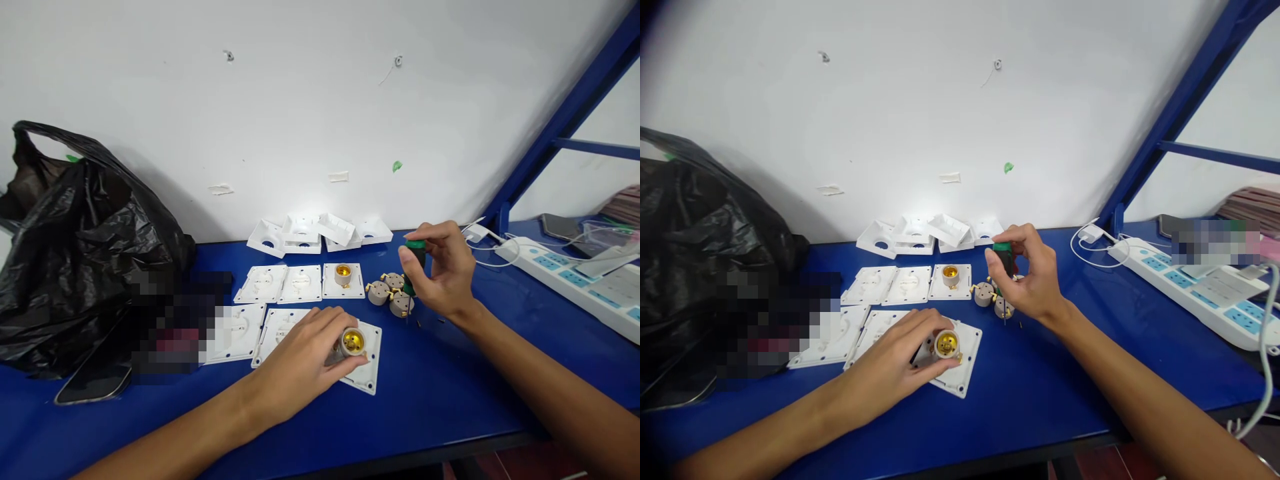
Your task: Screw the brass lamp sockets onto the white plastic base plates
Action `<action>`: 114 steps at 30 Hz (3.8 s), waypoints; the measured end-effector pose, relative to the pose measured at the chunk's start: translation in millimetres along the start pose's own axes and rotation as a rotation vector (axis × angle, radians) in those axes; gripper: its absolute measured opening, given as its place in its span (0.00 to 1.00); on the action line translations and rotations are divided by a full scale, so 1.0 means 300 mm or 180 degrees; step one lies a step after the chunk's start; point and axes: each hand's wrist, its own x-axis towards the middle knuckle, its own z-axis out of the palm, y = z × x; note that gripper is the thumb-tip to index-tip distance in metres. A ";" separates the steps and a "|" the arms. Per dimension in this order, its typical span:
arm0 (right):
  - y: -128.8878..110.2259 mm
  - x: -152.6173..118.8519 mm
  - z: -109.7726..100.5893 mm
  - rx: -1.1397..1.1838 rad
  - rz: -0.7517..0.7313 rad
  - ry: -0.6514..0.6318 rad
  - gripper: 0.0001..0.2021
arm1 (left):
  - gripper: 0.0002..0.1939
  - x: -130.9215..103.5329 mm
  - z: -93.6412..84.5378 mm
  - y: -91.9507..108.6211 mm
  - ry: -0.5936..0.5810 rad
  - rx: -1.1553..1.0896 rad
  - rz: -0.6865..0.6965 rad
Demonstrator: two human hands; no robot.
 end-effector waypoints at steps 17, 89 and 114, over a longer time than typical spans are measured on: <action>-0.031 -0.028 0.009 -0.0081 0.0113 -0.0930 0.19 | 0.17 0.002 -0.002 -0.010 0.0046 -0.0032 -0.0320; -0.099 -0.085 0.069 0.0478 0.0192 0.0086 0.21 | 0.16 -0.013 0.027 0.001 -0.0132 0.0424 0.0055; -0.103 -0.085 0.066 0.0433 0.0368 0.0013 0.17 | 0.17 -0.017 0.019 0.010 -0.0058 0.0480 0.0109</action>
